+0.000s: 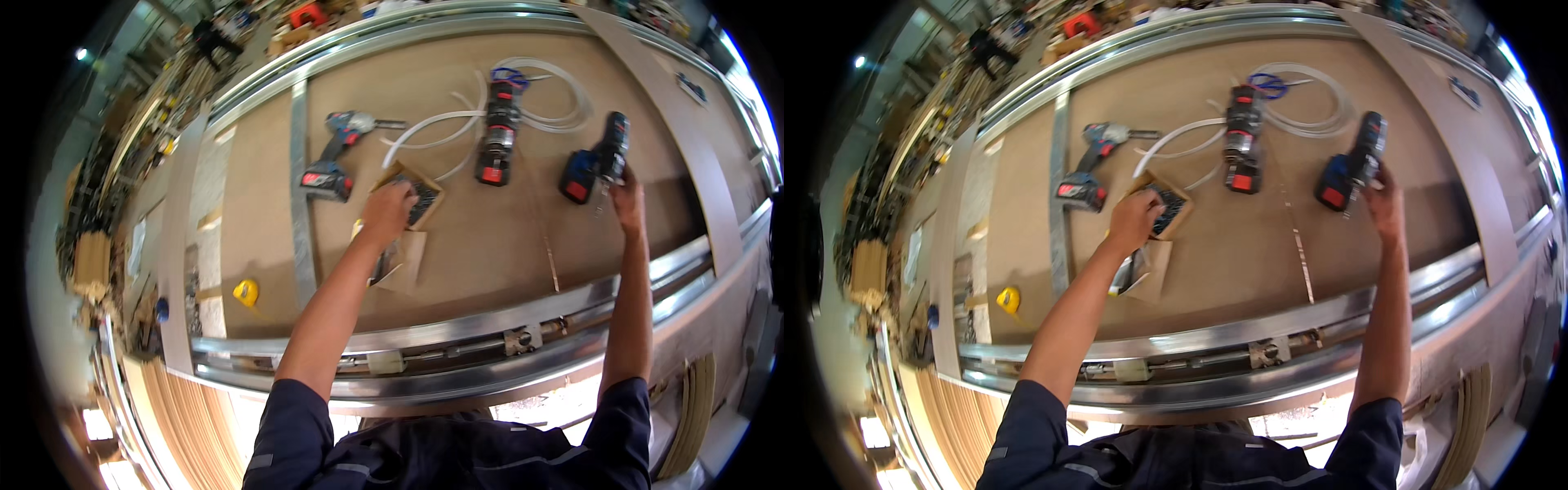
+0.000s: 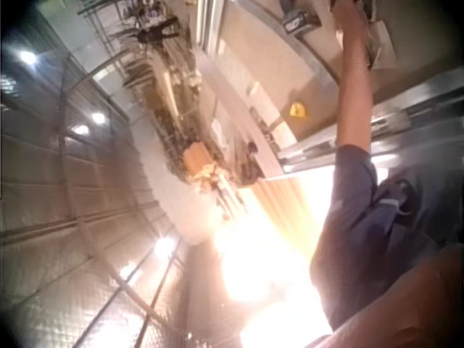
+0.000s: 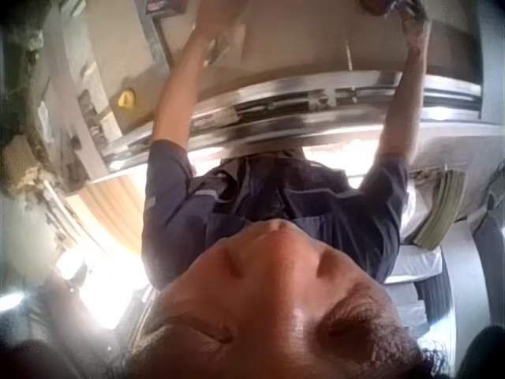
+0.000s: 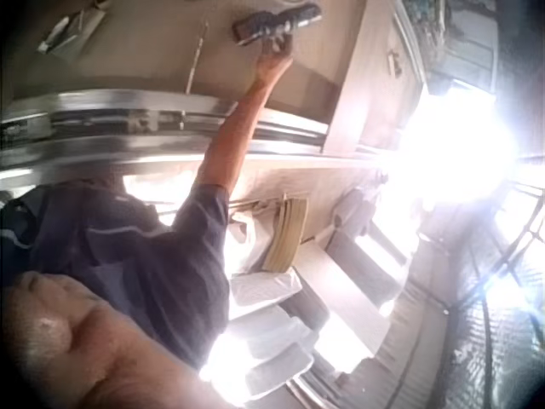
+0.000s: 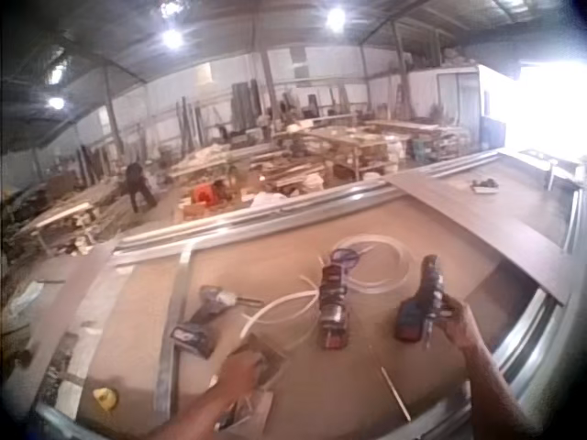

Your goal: The person assembles a cabinet door by measuring and marking positions, drilling holes, and fastening a metal frame to a wooden panel using a cordless drill, tape measure, and hammer. The person secures the frame with screws and adjusts components to fit.

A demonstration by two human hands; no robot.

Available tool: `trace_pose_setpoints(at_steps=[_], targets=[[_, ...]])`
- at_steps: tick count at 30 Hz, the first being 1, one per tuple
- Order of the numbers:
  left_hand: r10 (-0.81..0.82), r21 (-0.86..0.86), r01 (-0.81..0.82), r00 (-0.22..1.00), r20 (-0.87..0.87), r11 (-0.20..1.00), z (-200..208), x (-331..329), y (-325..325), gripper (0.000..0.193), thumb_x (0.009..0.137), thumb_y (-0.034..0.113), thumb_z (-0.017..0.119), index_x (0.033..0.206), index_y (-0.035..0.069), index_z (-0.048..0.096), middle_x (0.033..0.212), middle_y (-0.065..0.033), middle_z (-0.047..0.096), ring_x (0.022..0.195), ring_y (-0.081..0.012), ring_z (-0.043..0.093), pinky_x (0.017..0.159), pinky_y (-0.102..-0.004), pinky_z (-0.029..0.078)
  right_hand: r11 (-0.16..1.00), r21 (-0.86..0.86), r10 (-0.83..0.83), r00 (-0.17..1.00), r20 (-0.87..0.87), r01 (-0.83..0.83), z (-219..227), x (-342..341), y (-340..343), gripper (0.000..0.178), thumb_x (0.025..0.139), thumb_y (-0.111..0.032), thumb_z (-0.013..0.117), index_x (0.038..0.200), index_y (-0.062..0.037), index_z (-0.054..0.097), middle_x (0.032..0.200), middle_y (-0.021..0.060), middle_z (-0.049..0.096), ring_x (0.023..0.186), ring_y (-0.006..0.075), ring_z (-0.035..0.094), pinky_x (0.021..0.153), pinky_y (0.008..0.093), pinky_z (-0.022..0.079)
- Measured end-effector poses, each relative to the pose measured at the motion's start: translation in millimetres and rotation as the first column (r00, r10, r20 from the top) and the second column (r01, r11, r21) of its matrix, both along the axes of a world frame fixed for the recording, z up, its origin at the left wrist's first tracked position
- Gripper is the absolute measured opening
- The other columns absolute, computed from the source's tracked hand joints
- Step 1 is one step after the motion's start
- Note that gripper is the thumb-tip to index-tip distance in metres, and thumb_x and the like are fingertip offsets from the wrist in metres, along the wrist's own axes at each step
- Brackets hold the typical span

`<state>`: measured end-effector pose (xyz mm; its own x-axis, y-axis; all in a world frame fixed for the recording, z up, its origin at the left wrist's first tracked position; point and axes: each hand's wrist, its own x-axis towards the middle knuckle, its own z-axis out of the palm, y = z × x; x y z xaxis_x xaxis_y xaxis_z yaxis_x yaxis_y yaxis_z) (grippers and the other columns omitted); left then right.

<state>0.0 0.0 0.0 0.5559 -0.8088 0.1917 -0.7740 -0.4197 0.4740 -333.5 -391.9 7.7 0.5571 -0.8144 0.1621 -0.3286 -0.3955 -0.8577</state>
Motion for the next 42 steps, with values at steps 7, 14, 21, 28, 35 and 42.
trace_pose_setpoints(at_steps=[7, 14, 21, 28, 35, 42], targets=[[0.155, -0.303, -0.209, 0.969, -0.194, 0.93, 7.4, -3.5, -5.2, 0.017, 0.093, 0.016, 0.071, 0.098, 0.001, 0.065, 0.084, -0.0205, 0.069, 0.077, -0.0383, 0.069, 0.069, -0.0462, 0.052, 0.934, -0.3, 0.226, 0.971, 0.071, -0.196, -52.8, 23.0, -120.6, 0.069, 0.086, -0.007, 0.08, 0.146, -0.003, 0.046, 0.124, 0.0147, 0.065, 0.112, 0.0249, 0.065, 0.094, 0.0375, 0.054], [0.043, -0.295, -0.488, 0.57, -0.821, 0.821, 66.2, -29.8, 55.3, 0.018, 0.098, 0.011, 0.066, 0.108, -0.004, 0.064, 0.084, -0.0097, 0.068, 0.071, -0.016, 0.069, 0.061, -0.0319, 0.056, 0.846, -0.364, 0.425, 0.905, 0.017, -0.39, -78.4, -23.4, -152.2, 0.048, 0.097, -0.011, 0.068, 0.142, -0.0028, 0.055, 0.128, 0.0115, 0.064, 0.117, 0.0196, 0.062, 0.106, 0.0383, 0.046], [-0.024, -0.302, -0.676, 0.388, -0.921, 0.672, 98.0, -67.2, 203.3, 0.025, 0.1, 0.011, 0.067, 0.116, -0.007, 0.063, 0.096, -0.0101, 0.067, 0.078, -0.0172, 0.071, 0.072, -0.0325, 0.062, 0.914, -0.291, 0.229, 0.95, -0.211, -0.285, 37.6, -29.2, -20.0, 0.042, 0.088, -0.011, 0.077, 0.127, -0.0007, 0.065, 0.114, 0.0083, 0.069, 0.097, 0.018, 0.065, 0.093, 0.0347, 0.051], [-0.22, -0.393, -0.845, 0.332, -0.917, 0.363, 86.9, -104.6, 342.8, 0.02, 0.102, 0.01, 0.065, 0.117, -0.002, 0.062, 0.095, -0.008, 0.066, 0.081, -0.0171, 0.071, 0.075, -0.0326, 0.062, 0.909, -0.003, 0.416, 0.908, 0.051, -0.416, 116.1, 12.1, 140.5, 0.054, 0.081, -0.004, 0.082, 0.13, -0.0023, 0.058, 0.107, 0.0075, 0.067, 0.092, 0.0163, 0.066, 0.08, 0.031, 0.055], [-0.214, -0.368, -0.909, 0.326, -0.921, 0.198, 87.8, -138.2, 456.3, 0.014, 0.103, 0.014, 0.064, 0.11, 0.002, 0.065, 0.095, -0.0045, 0.065, 0.078, -0.0134, 0.068, 0.077, -0.0333, 0.063, 0.654, 0.191, 0.551, 0.635, 0.542, -0.732, 127.6, 194.9, 390.5, 0.04, 0.087, -0.002, 0.071, 0.125, 0.0001, 0.06, 0.111, 0.0127, 0.068, 0.101, 0.0241, 0.067, 0.099, 0.0477, 0.052], [-0.106, -0.313, -0.95, 0.31, -0.945, 0.015, 75.2, -188.0, 542.1, 0.012, 0.104, 0.013, 0.062, 0.107, 0.002, 0.066, 0.095, -0.0048, 0.065, 0.074, -0.0139, 0.067, 0.074, -0.0335, 0.062, 0.439, -0.016, 0.745, 0.354, 0.566, -0.898, 113.2, 352.7, 665.8, 0.027, 0.082, -0.003, 0.081, 0.106, -0.0028, 0.07, 0.097, 0.003, 0.072, 0.09, 0.0146, 0.07, 0.084, 0.0316, 0.053]])
